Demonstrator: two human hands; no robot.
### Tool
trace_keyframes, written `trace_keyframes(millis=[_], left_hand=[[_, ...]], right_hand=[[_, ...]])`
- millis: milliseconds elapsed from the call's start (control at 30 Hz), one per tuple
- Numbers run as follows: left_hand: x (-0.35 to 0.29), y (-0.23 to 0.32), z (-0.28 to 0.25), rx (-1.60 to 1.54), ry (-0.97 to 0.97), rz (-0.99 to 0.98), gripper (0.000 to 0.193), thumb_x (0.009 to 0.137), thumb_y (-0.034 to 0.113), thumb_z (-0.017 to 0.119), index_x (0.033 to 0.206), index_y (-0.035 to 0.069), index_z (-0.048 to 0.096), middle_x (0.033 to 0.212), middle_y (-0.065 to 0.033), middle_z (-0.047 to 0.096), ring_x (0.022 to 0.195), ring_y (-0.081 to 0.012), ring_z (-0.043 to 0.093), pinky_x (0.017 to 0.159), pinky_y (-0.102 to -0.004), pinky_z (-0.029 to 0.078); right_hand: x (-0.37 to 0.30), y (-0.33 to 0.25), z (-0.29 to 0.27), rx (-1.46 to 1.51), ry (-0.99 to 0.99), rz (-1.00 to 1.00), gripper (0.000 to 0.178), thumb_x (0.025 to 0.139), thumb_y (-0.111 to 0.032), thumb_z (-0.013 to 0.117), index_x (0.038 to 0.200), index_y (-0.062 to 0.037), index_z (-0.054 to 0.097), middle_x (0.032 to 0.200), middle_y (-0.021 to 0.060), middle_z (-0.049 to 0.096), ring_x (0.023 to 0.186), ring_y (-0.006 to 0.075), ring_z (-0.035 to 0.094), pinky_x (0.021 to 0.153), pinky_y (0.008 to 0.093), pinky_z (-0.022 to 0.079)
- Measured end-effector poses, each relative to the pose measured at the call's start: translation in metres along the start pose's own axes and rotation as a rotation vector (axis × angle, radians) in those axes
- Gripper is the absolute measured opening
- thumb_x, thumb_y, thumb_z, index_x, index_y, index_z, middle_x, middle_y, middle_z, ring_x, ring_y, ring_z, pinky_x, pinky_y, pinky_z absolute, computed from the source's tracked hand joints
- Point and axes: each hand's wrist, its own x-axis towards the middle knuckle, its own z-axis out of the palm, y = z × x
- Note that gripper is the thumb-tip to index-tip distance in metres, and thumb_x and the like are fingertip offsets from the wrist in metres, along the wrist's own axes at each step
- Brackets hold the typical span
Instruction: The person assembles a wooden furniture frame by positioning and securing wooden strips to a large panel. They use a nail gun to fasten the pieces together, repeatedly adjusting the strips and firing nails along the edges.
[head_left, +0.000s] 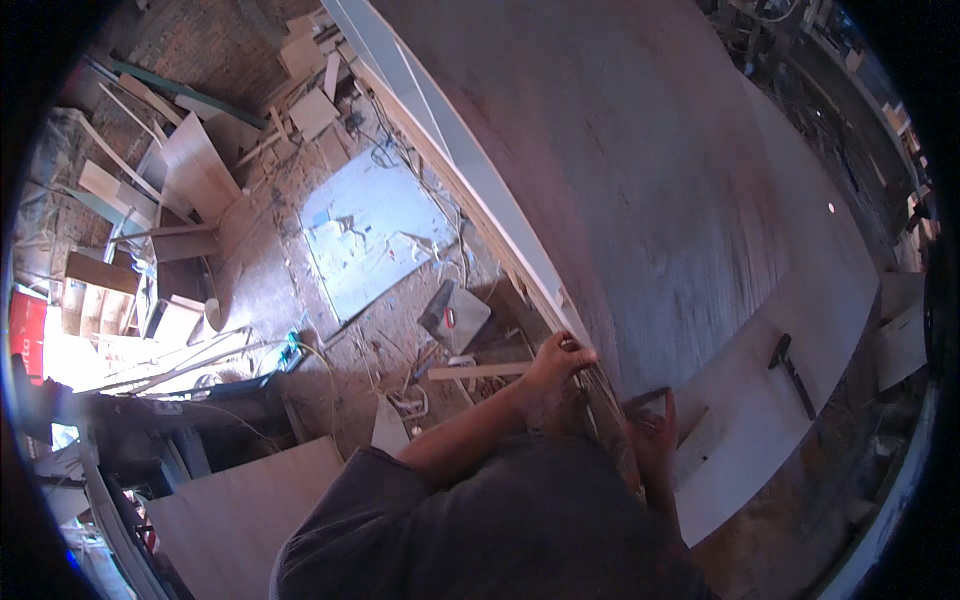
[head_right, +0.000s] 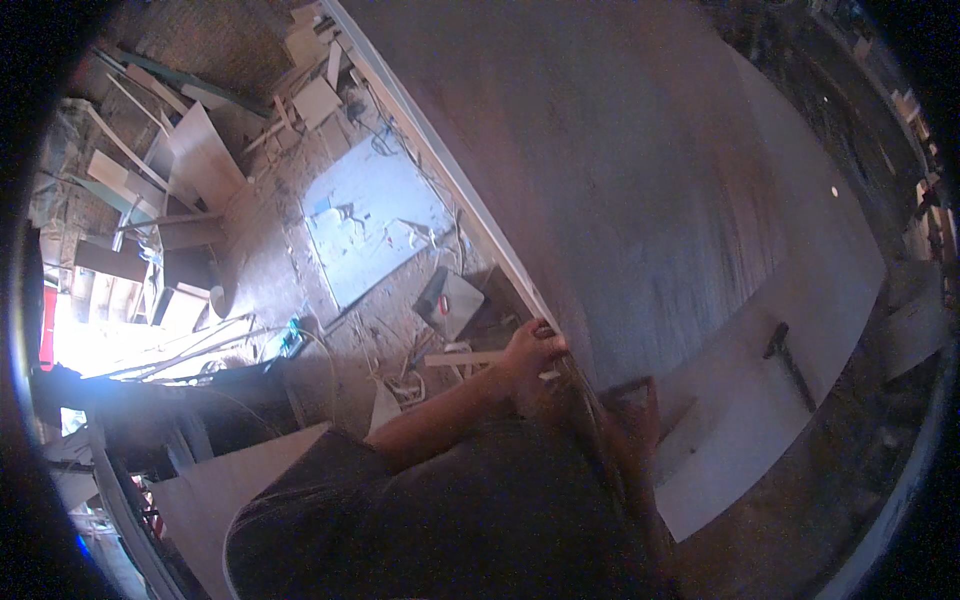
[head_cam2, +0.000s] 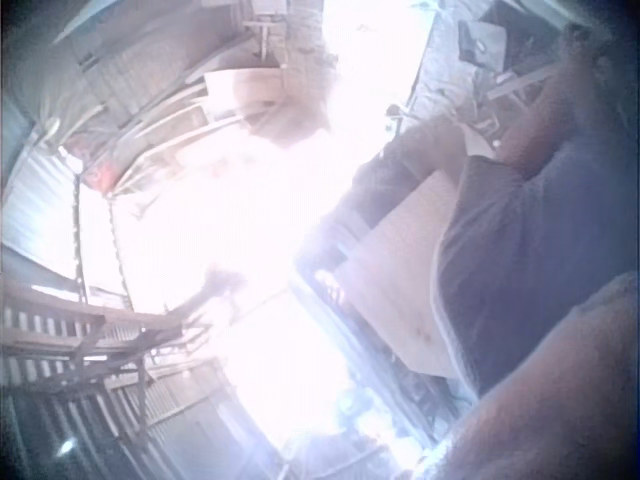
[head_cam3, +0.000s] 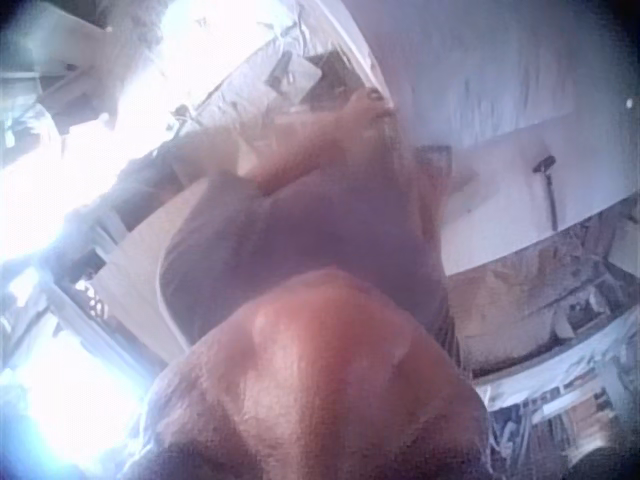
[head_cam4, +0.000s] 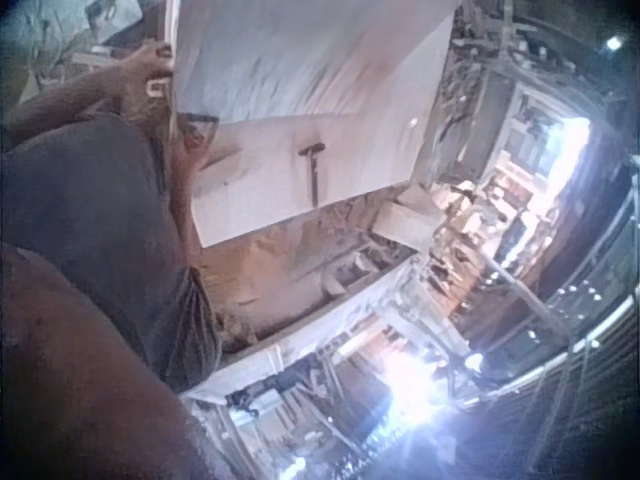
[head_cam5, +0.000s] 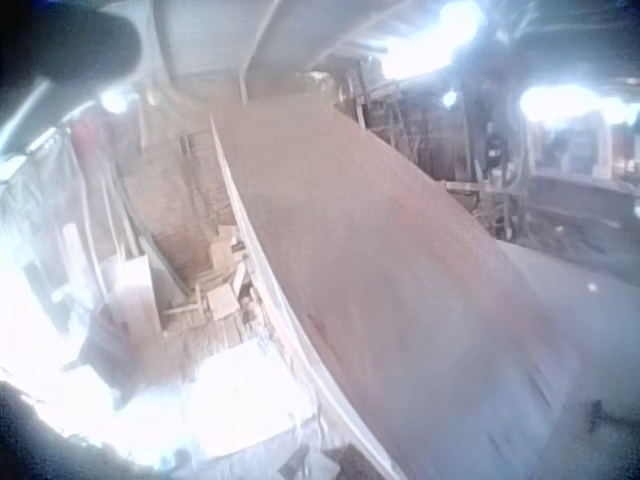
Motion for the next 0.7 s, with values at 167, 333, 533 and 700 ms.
trace_keyframes(millis=[167,333,533,700], left_hand=[[0.004,0.002,0.003,0.005,-0.027,0.013,0.061,0.079,0.007,0.082,0.128,-0.002,0.048,0.118,-0.0140,0.060,0.111,-0.0246,0.060,0.095,-0.0403,0.053],[0.017,-0.009,-0.009,0.002,-0.050,0.032,0.049,0.082,0.004,0.075,0.124,-0.002,0.050,0.111,-0.0106,0.060,0.102,-0.0208,0.062,0.089,-0.0378,0.055],[0.025,-0.017,-0.014,-0.045,-0.070,0.053,0.050,0.080,0.005,0.079,0.120,0.000,0.049,0.109,-0.0089,0.060,0.101,-0.0197,0.060,0.093,-0.0359,0.052],[0.026,-0.018,-0.013,0.024,-0.042,0.102,0.028,0.092,0.014,0.071,0.112,0.002,0.055,0.101,-0.0071,0.063,0.091,-0.0200,0.065,0.083,-0.0346,0.054]], right_hand=[[-0.009,0.008,-0.001,-0.039,0.078,-0.019,0.090,0.078,-0.007,0.081,0.154,-0.0093,0.033,0.097,0.0091,0.062,0.086,0.0211,0.067,0.077,0.0323,0.055],[-0.035,0.000,-0.042,-1.000,0.512,-0.065,0.085,0.074,-0.027,0.085,0.146,-0.0088,0.045,0.116,0.0169,0.059,0.109,0.0347,0.059,0.089,0.0457,0.051],[-0.067,0.007,-0.048,-0.970,0.541,0.275,0.089,0.066,-0.042,0.088,0.142,-0.0133,0.052,0.134,0.0223,0.049,0.125,0.0421,0.045,0.100,0.0515,0.044],[-0.068,0.021,-0.029,-0.922,0.468,0.049,0.085,0.069,-0.035,0.084,0.144,-0.0143,0.050,0.133,0.0250,0.048,0.122,0.0433,0.049,0.101,0.0513,0.045]])
